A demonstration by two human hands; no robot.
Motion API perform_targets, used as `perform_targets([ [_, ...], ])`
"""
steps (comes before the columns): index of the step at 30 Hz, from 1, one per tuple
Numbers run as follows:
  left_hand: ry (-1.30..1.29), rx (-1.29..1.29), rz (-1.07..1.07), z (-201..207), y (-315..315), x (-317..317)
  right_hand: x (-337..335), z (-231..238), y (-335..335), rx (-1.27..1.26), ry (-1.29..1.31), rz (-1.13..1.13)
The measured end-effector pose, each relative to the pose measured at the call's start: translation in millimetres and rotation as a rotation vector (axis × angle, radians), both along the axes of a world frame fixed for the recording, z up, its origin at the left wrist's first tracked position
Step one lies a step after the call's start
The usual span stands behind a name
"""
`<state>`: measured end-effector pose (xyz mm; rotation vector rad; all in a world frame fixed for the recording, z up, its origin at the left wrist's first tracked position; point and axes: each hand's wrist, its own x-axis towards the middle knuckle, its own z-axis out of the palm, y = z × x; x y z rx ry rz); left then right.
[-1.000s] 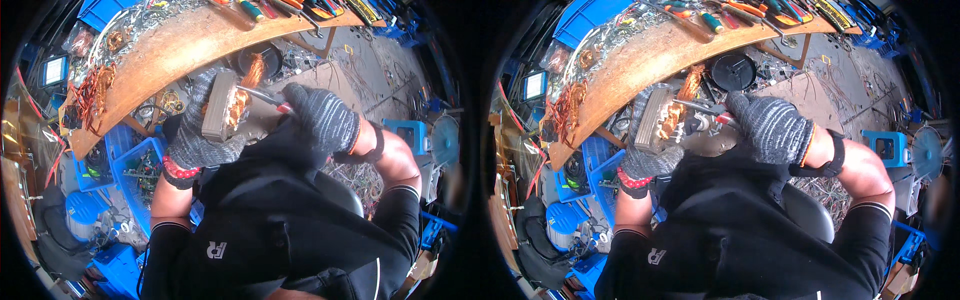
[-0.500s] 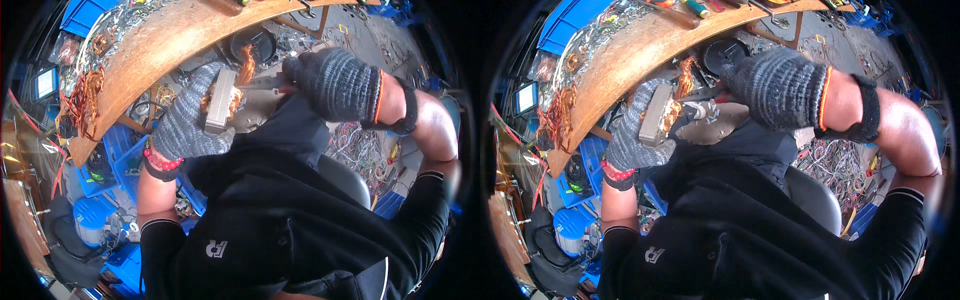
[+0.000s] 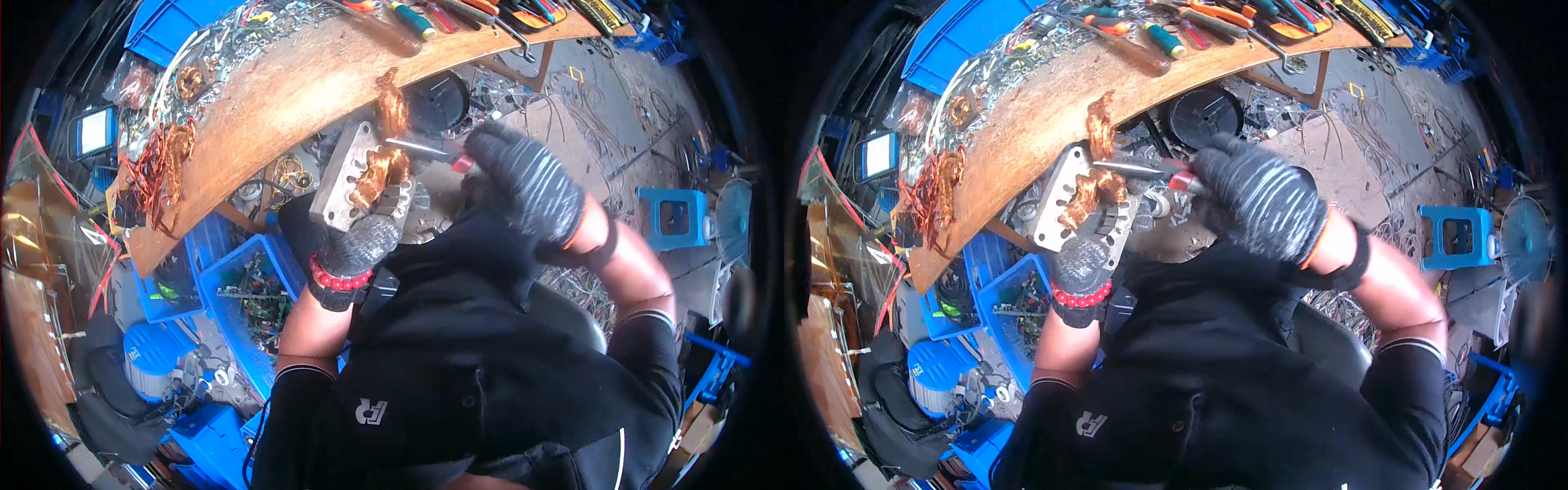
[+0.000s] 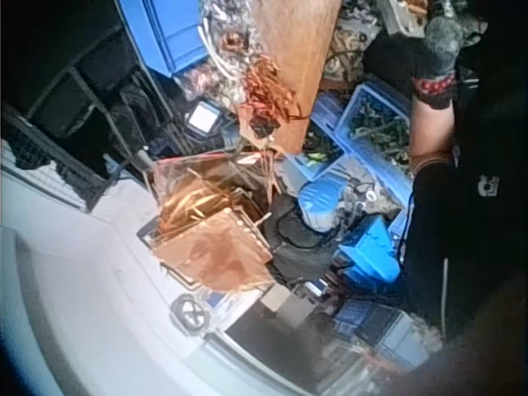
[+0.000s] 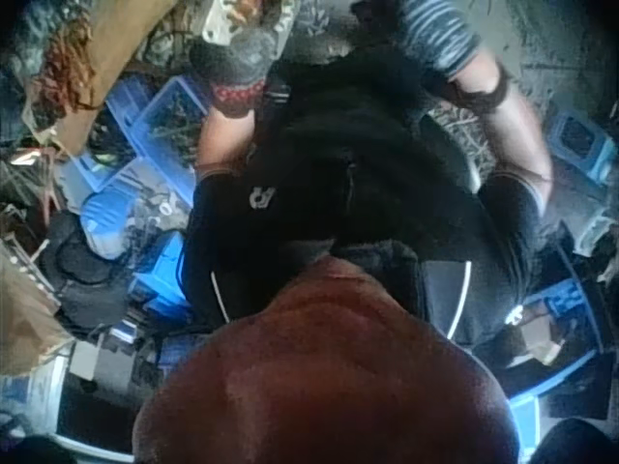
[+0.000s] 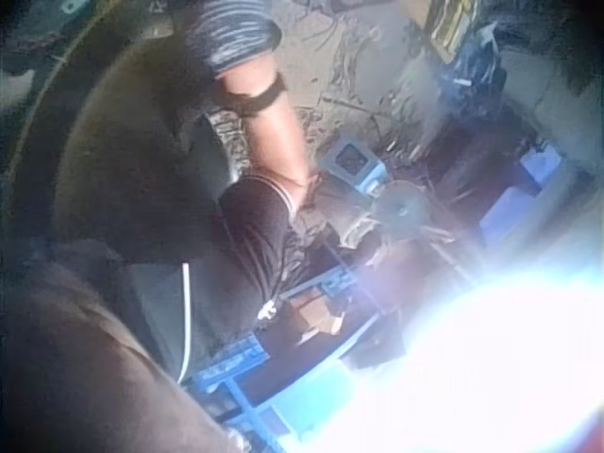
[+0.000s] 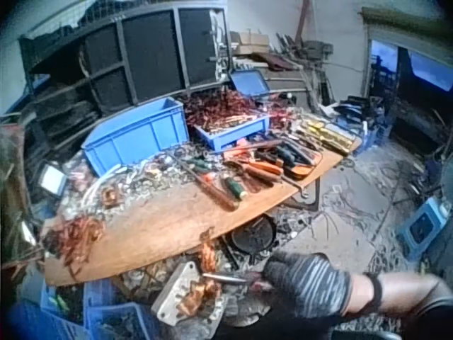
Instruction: Disassembling a copper-wound motor stator using pliers and a screwdriver to remove wires and components.
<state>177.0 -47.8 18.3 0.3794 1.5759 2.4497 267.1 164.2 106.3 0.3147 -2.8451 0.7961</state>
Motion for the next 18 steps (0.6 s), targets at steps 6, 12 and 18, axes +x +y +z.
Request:
perform_targets([
  [6, 0.439, -0.521, -0.071, 0.6, -4.1, -11.3, 7.2, -23.7, -15.9, -0.080, 0.145, -0.106],
  [12, 0.901, -0.539, -0.100, 24.0, -2.2, -7.4, 11.0, -23.4, -7.3, 0.157, 0.183, -0.118],
  [18, 0.899, -0.506, -0.153, 55.9, 1.6, -0.1, 18.2, -26.9, -7.9, 0.134, 0.312, -0.077],
])
